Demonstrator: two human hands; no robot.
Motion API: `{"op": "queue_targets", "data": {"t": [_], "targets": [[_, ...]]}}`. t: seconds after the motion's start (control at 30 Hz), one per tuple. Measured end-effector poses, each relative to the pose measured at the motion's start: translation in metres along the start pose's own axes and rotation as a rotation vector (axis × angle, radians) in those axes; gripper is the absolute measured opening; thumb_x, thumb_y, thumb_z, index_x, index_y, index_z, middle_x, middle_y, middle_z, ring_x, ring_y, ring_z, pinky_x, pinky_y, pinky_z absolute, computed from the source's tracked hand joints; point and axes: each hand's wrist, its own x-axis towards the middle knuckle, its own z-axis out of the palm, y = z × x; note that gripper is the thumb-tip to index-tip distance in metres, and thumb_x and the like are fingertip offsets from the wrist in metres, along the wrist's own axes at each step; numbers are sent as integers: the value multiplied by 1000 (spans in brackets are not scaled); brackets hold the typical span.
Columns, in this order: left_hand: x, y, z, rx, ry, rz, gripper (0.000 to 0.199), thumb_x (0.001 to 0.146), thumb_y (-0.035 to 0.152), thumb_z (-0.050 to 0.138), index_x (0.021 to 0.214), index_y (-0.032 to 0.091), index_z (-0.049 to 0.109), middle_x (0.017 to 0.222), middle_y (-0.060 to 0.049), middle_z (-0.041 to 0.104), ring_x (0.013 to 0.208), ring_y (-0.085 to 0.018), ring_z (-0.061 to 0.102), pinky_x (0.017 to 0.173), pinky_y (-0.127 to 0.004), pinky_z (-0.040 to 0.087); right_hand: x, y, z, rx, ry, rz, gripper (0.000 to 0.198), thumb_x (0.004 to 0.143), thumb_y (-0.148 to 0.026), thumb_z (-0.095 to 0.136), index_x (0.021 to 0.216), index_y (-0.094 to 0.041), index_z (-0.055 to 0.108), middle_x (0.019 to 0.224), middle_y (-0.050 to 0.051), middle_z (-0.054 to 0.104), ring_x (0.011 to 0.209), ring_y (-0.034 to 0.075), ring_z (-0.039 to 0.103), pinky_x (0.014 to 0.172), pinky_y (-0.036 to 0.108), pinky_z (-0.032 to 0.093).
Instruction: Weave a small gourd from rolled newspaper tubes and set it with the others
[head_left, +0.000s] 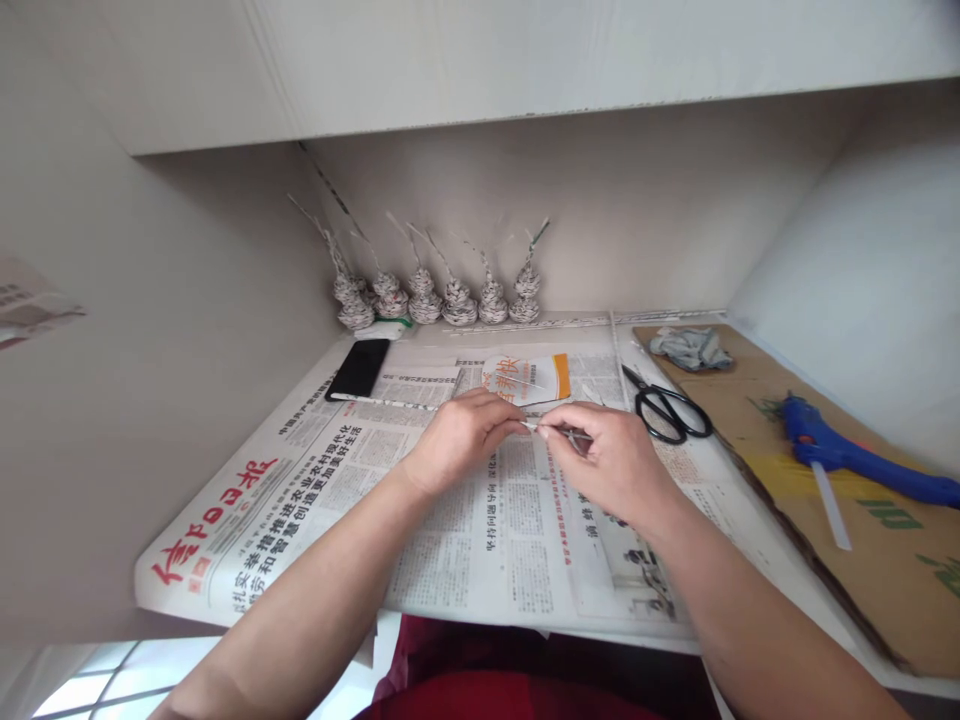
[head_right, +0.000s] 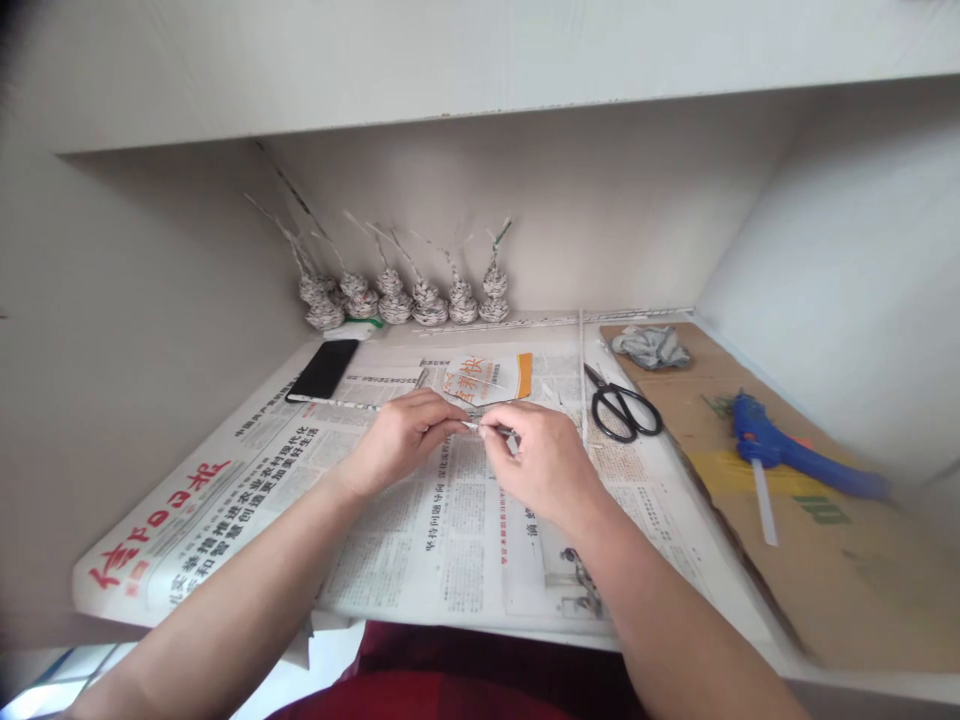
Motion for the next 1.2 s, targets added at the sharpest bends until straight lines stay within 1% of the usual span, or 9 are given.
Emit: {"op": "queue_targets", "data": {"t": [0.2, 0.4, 0.57, 0.77, 0.93, 1.0, 1.07, 1.13, 1.2], "targets": [[1, -4, -4, -9, 51, -52, 16, 94, 30, 62, 94, 18, 73, 84, -4, 75, 80, -16, 69, 78, -31, 56, 1, 1, -4, 20, 3, 59, 14, 87, -23, 60, 86, -24, 74, 83, 0, 75, 63, 13, 61, 60, 27, 44], [1, -8, -4, -2, 82, -96, 13, 93, 26, 64, 96, 17, 73, 88, -6, 76, 82, -18, 71, 79, -31, 56, 1, 2, -4, 42, -8, 53, 13, 88, -23, 61, 86, -24, 74, 84, -1, 75, 63, 13, 61, 62, 27, 45], [1, -10, -3, -4, 71, -97, 13, 93, 24, 64, 97, 18, 74, 90, -6, 76, 85, -18, 71, 80, -31, 56, 1, 2, 1, 0, -86, 22, 14, 88, -21, 61, 88, -25, 74, 86, -2, 76, 70, 14, 64, 67, 28, 46], [-1, -12, -1, -26, 72, -87, 17, 94, 29, 61, 101, 21, 75, 93, -5, 77, 84, -19, 73, 79, -30, 57, 0, 8, 16, -149, -203, -55, 15, 88, -21, 63, 87, -25, 77, 85, 2, 76, 82, 19, 67, 79, 31, 48], [-3, -17, 2, -12, 93, -100, 22, 94, 37, 60, 96, 23, 75, 91, -3, 79, 83, -20, 74, 79, -30, 59, 1, 9, 20, -210, -235, -1, 13, 88, -29, 66, 90, -24, 78, 87, 5, 76, 87, 21, 67, 81, 33, 49], [-3, -19, 2, -7, 87, -97, 24, 94, 40, 58, 95, 22, 75, 92, -3, 79, 83, -20, 74, 78, -30, 58, 1, 8, 13, -209, -181, 0, 16, 89, -32, 66, 95, -23, 78, 91, 6, 77, 91, 22, 67, 83, 33, 49], [-2, -20, 1, -3, 81, -84, 27, 95, 42, 57, 96, 22, 75, 91, -4, 79, 82, -20, 74, 77, -30, 58, -1, 9, -4, -219, -91, -2, 18, 91, -31, 63, 98, -22, 77, 97, 6, 77, 95, 21, 67, 86, 34, 49], [-1, -18, 0, 3, 94, -55, 27, 96, 42, 56, 96, 21, 74, 90, -4, 78, 81, -19, 74, 76, -29, 58, -11, 16, -30, -257, 3, 19, 19, 93, -27, 59, 98, -23, 76, 98, 5, 77, 95, 21, 67, 89, 35, 49], [-1, -14, -3, 14, 139, -16, 25, 97, 38, 56, 97, 20, 73, 89, -4, 78, 81, -19, 73, 75, -29, 57, -29, 34, -64, -351, 95, 100, 22, 91, -25, 58, 105, -21, 75, 103, 8, 77, 95, 24, 69, 87, 38, 50]]}}
